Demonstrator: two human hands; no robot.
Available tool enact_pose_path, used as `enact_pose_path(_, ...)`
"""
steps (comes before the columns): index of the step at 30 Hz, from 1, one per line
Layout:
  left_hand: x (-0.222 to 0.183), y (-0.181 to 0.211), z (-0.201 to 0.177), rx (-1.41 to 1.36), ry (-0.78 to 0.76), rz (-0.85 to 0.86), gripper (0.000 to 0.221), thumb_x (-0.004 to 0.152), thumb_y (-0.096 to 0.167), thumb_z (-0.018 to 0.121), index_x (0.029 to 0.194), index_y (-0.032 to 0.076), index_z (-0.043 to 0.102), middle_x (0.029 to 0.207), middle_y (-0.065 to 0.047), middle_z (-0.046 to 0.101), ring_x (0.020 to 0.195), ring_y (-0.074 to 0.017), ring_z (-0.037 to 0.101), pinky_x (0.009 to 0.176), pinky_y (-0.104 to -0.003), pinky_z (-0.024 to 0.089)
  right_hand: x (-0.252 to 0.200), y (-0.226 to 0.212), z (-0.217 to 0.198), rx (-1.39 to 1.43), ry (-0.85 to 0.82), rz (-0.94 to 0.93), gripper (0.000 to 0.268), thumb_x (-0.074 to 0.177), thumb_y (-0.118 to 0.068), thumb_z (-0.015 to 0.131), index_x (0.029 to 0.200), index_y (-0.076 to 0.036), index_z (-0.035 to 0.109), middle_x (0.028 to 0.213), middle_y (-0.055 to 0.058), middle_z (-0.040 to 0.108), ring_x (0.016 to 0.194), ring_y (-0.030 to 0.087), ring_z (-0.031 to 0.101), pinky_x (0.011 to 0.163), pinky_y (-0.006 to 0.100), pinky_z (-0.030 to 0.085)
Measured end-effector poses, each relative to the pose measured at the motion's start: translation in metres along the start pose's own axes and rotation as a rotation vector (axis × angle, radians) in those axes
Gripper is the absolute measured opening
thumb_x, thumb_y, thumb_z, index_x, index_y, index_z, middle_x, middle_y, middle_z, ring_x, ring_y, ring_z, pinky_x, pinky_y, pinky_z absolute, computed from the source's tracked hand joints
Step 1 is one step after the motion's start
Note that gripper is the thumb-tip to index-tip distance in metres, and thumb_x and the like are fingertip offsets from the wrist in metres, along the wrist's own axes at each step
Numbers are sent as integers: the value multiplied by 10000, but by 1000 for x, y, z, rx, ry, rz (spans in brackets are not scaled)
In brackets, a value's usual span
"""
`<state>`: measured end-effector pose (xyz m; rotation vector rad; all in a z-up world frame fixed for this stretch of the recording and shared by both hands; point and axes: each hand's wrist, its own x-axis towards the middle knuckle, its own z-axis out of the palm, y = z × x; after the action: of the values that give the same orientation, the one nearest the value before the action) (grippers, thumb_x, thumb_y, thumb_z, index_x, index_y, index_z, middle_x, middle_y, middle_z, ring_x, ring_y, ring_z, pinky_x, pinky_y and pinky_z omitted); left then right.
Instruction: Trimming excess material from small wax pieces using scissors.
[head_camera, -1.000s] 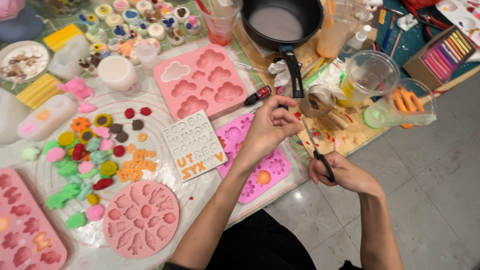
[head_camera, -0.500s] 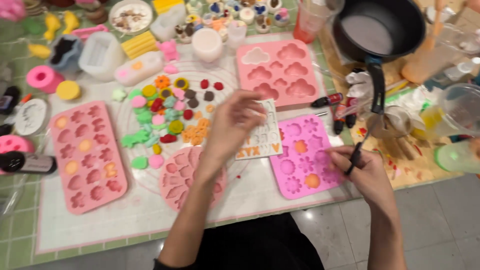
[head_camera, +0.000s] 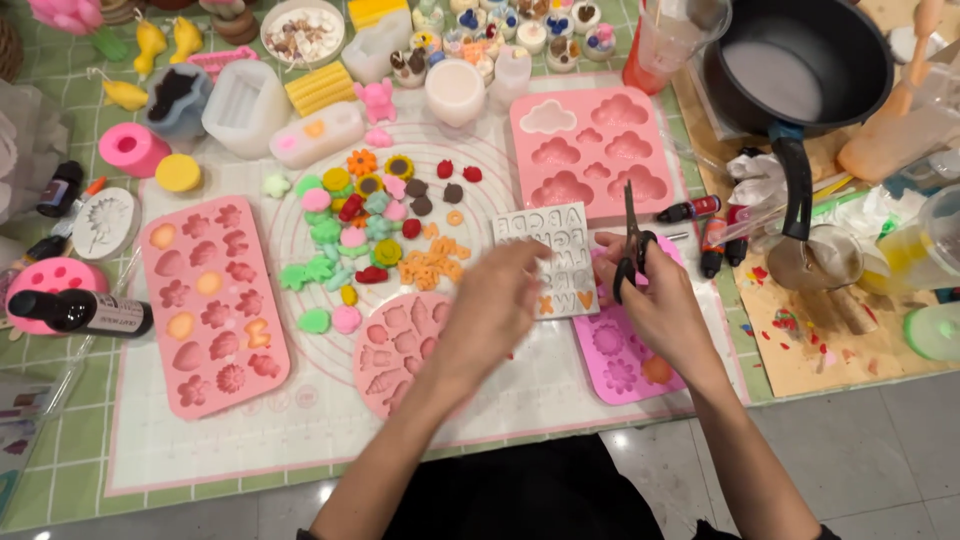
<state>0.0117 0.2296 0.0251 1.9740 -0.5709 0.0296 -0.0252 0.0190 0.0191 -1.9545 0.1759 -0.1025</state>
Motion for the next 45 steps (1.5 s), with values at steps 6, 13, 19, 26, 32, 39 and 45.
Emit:
enact_pose_path(6,-7,1,27,15,-149,160,375,844,-58,647,1200,47,602,1077,-180,680,1045,-383,656,879,-473,531,11,18,-10,162,-125,-49,146,1001,-138,629,1091,-29,591,1325,119,656,1135,139,639,959,310,533)
enact_pose_path(13,-10,0,22,-129,-91,116,554,826,-83,657,1346,57,531,1153,-187,655,1035,-369,667,861,-436,558,-3,20,-9,396,-174,37,300,856,-4,735,1078,-61,540,1400,147,590,1302,208,595,1031,368,548)
enact_pose_path(19,-12,-2,26,-242,-124,6,571,819,-53,730,1346,71,546,1119,-141,655,894,-262,692,781,-362,597,-6,33,-2,552,-163,98,416,759,86,777,947,-105,458,1329,105,590,1248,223,608,1014,389,562)
enact_pose_path(26,-11,-3,28,-265,-63,9,578,798,-59,755,1326,51,545,1085,-119,600,894,-235,679,774,-324,597,-7,40,9,686,-102,131,449,729,177,741,926,-103,451,1266,112,587,1213,256,622,984,401,578)
enact_pose_path(32,-10,-4,33,-318,-60,-95,574,785,-115,688,1315,52,546,1040,-102,576,860,-197,670,769,-289,594,-8,45,14,736,-67,141,434,734,187,725,934,-95,464,1258,114,593,1214,261,619,958,399,584)
enact_pose_path(39,-6,-38,45,-602,-84,-249,495,809,-153,664,1259,36,580,921,-49,593,835,-116,622,763,-251,567,-14,32,-2,442,79,-44,342,841,139,707,921,-70,449,1200,87,652,1134,189,660,965,333,579)
enact_pose_path(45,4,-17,34,-1059,-121,-301,449,823,-137,723,1225,-1,576,941,-64,650,892,-130,663,825,-263,579,-45,61,-40,339,-49,-52,271,1083,-287,534,915,-87,462,781,57,637,688,119,574,637,250,442)
